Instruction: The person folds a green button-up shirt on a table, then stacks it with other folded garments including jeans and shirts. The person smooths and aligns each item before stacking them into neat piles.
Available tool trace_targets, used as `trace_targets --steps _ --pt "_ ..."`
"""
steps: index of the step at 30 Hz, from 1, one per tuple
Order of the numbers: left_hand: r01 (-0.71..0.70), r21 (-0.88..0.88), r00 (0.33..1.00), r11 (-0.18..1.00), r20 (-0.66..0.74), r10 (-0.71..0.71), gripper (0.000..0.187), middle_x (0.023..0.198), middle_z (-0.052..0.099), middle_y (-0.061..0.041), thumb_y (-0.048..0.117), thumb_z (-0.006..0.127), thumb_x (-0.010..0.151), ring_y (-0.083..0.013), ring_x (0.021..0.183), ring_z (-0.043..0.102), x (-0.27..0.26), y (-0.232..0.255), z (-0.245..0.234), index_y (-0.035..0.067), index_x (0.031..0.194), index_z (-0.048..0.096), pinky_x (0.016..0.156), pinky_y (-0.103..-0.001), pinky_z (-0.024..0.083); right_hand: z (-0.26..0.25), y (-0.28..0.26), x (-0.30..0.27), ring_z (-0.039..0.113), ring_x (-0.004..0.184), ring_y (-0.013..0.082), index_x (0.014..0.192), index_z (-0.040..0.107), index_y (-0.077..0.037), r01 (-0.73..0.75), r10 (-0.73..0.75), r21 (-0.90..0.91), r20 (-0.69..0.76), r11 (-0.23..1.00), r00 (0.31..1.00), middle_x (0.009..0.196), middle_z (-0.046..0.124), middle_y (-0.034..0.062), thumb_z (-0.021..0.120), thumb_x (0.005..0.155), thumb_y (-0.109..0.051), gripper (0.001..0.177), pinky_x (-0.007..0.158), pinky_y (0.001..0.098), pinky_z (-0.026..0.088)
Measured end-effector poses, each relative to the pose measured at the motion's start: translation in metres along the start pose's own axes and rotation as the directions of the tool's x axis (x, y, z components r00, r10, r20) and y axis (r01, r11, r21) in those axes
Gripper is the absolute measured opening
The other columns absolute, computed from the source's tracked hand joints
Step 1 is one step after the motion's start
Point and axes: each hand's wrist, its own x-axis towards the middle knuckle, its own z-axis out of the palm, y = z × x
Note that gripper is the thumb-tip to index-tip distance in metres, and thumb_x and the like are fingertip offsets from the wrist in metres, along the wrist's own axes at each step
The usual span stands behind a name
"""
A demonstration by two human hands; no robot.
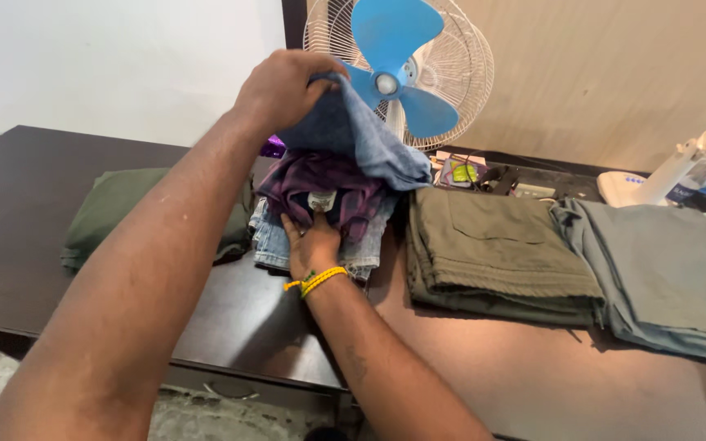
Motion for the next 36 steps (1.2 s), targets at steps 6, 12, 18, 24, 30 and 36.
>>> trace_targets --steps 6,12,18,24,30,36 --pt "-0.11 -0.141 0.994 0.984 0.008 0.113 0.025 0.108 0.077 -0.009 0.015 0.073 0.093 -0.0297 0.098 0.074 -0.058 -0.002 0.008 0.019 0.117 0.077 0.086 -0.04 0.059 0.01 -0.035 0.006 0.054 0.125 0.0352 0.134 0.053 -0.006 -0.261 0.268 -0.113 0.048 0.959 0.962 0.138 0.056 0.0144 0.046 0.101 -0.023 0.037 0.1 0.0571 0.056" --pt "-0.13 -0.183 0.989 0.974 0.051 0.142 0.031 0.111 0.076 -0.006 0.009 0.077 0.085 -0.0256 0.103 0.072 -0.144 0.006 0.017 0.017 0.115 0.076 0.09 -0.039 0.058 0.026 -0.113 -0.064 0.065 0.117 0.0416 0.135 0.048 -0.009 -0.631 0.699 -0.35 0.11 0.692 0.706 0.134 0.057 0.0252 0.055 0.096 -0.042 0.052 0.096 0.0549 0.056" --pt "-0.12 -0.142 0.993 0.983 -0.016 0.119 0.057 0.125 0.067 -0.012 -0.002 0.072 0.074 -0.032 0.116 0.061 -0.195 0.017 0.046 0.01 0.13 0.068 0.1 -0.044 0.049 0.023 -0.167 -0.096 0.072 0.095 0.0315 0.13 0.046 -0.001 -0.307 0.343 -0.428 0.007 0.85 0.939 0.115 0.064 0.0213 0.064 0.096 -0.033 0.05 0.071 0.0432 0.064" --pt "-0.069 -0.008 0.993 0.998 -0.1 0.067 0.058 0.111 0.06 -0.01 -0.008 0.064 0.081 -0.0291 0.102 0.059 -0.205 0.024 0.059 0.022 0.129 0.074 0.097 -0.042 0.048 0.04 -0.174 -0.117 0.069 0.068 0.0246 0.124 0.037 -0.013 0.116 -0.143 -0.754 0.03 0.647 0.989 0.103 0.066 0.0116 0.063 0.089 -0.02 0.044 0.05 0.0354 0.05" --pt "-0.066 -0.158 0.993 0.985 0.091 0.081 0.047 0.107 0.062 -0.013 0.006 0.067 0.081 -0.0317 0.102 0.06 -0.211 0.025 0.03 0.019 0.126 0.075 0.091 -0.042 0.049 0.031 -0.207 -0.144 0.067 0.067 0.028 0.113 0.052 -0.005 0.142 -0.183 -0.99 0.144 -0.022 0.973 0.077 0.065 0.0152 0.066 0.1 -0.037 0.038 0.06 0.0381 0.049" --pt "0.257 0.197 0.933 0.946 0.206 -0.297 0.027 0.127 0.071 -0.006 0.038 0.058 0.106 -0.0304 0.113 0.07 -0.146 0.006 0.037 0.024 0.122 0.074 0.098 -0.039 0.054 0.055 -0.199 -0.085 0.061 0.112 0.0308 0.114 0.065 -0.006 0.771 -0.236 -0.458 0.889 -0.442 0.393 0.117 0.066 0.0145 0.058 0.102 -0.02 0.02 0.101 0.0437 0.047"
